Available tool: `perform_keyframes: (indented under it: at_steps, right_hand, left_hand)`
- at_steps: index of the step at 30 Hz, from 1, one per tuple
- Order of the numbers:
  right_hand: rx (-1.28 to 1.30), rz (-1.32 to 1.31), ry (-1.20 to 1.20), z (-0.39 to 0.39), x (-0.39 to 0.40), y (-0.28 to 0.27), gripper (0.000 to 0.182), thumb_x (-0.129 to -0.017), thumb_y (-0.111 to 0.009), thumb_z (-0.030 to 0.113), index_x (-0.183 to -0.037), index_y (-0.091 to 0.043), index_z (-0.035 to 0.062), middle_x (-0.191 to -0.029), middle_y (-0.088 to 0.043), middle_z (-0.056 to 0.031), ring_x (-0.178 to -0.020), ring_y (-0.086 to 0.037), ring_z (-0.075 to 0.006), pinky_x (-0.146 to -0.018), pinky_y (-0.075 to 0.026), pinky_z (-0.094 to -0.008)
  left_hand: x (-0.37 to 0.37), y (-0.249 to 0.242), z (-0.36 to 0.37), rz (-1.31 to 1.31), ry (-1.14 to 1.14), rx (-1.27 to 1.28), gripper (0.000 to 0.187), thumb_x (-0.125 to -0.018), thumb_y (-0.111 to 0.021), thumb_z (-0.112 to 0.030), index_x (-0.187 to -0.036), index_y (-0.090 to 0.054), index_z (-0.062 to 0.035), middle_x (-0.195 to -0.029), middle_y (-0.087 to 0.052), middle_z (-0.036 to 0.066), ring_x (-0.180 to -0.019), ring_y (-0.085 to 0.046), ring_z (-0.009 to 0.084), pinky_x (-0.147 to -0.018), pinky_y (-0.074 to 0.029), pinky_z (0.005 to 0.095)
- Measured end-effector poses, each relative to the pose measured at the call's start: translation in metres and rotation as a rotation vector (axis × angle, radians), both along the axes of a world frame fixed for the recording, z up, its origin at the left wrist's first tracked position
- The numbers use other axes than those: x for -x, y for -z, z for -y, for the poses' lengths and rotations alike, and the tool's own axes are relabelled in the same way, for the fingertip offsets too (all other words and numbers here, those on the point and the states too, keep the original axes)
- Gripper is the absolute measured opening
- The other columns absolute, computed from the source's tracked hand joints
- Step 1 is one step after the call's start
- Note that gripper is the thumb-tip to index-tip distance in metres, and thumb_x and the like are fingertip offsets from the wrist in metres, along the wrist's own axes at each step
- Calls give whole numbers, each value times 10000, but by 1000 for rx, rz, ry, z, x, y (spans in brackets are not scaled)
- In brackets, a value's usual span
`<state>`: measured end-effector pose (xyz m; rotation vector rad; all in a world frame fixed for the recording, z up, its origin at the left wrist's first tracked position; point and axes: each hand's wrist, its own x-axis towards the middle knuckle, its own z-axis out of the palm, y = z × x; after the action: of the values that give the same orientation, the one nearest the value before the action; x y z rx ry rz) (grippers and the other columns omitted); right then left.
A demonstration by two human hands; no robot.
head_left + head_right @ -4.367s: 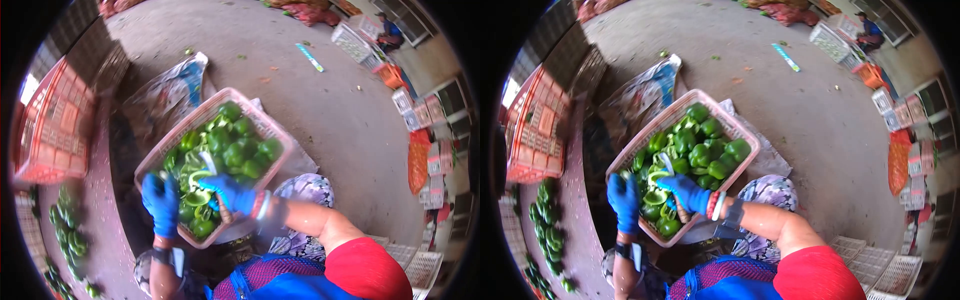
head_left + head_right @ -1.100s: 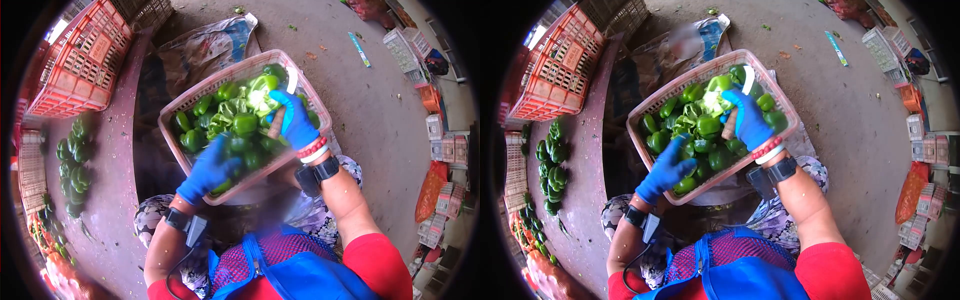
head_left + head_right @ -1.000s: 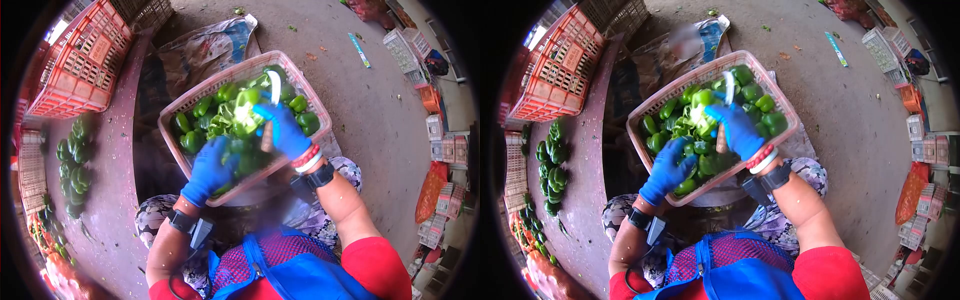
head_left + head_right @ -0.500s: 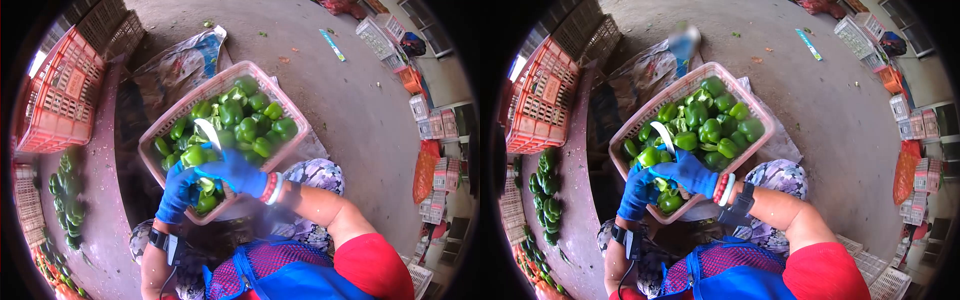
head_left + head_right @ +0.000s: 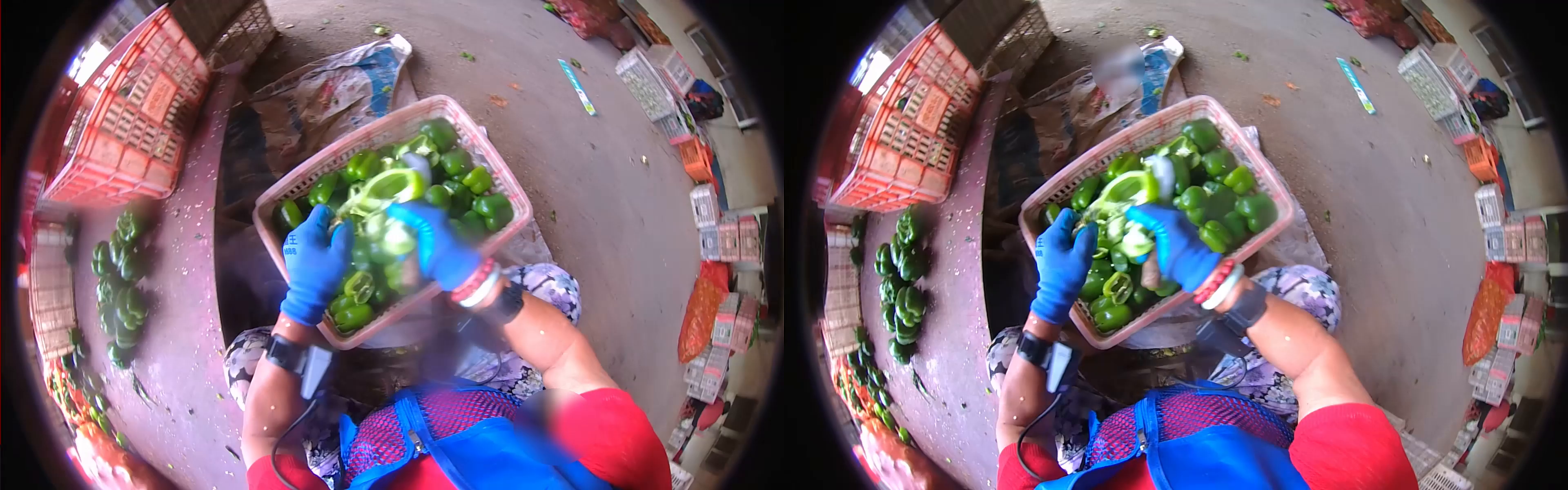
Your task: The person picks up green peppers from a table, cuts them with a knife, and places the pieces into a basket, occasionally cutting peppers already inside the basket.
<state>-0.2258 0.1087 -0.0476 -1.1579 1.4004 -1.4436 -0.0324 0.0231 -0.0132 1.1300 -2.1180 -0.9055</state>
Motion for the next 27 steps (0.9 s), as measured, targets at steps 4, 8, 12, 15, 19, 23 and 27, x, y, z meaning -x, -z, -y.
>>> perform_keyframes:
  at_steps: [4,8,12,15,19,23,27]
  right_hand:
    - [-265,-202,309,13,42,-55,454,-786,-771,134,-1180,-607,-20,-1063,-682,-203,-959,-667,-345,-828,-531,-420]
    - [-290,-459,224,14,67,-31,484,-798,-782,237,-1165,-576,-1,-1024,-650,-186,-880,-633,-335,-759,-517,-417]
    - [-472,329,-51,21,55,-42,227,-944,-635,267,-1057,-644,70,-817,-642,-21,-618,-583,-125,-542,-491,-258]
    - [-447,562,-41,36,57,-45,218,-937,-632,241,-1005,-670,37,-732,-650,-24,-610,-588,-113,-541,-482,-232]
    - [-332,1027,190,44,21,-58,278,-1024,-560,274,-1207,-630,78,-962,-668,-66,-630,-576,-91,-548,-478,-226]
    - [-431,1262,-208,42,16,-26,373,-1025,-553,328,-1298,-614,81,-959,-675,-27,-569,-492,-72,-509,-434,-229]
    - [-625,1098,-144,48,-17,-41,375,-1011,-558,370,-1176,-658,49,-900,-678,-37,-553,-490,-88,-502,-429,-232]
  left_hand:
    - [-16,-1,19,-540,-119,-830,234,-978,-609,-263,-1082,-621,-54,-777,-565,-6,-660,-592,116,-475,-499,256]
    - [-27,-25,12,-885,108,-1059,361,-1006,-575,-333,-1226,-615,-50,-1008,-654,109,-695,-649,228,-533,-581,380]
    - [-108,-70,-5,-1025,51,-911,309,-1004,-545,-300,-1142,-595,-28,-1107,-668,192,-763,-686,342,-677,-594,476]
    - [-248,-97,-60,-434,-223,-545,262,-987,-549,-263,-1070,-603,-21,-1018,-683,160,-720,-675,265,-647,-585,407]
    - [-370,-114,-175,633,-378,-1140,312,-939,-642,-338,-956,-679,-29,-763,-681,86,-634,-670,175,-569,-559,341]
    - [-392,-115,-178,715,-620,-964,425,-854,-659,-439,-1015,-716,-49,-841,-732,141,-739,-723,273,-667,-574,382]
    - [-403,-74,-42,538,-794,-184,586,-876,-635,-287,-1386,-504,-30,-1278,-615,264,-1159,-613,415,-991,-491,466]
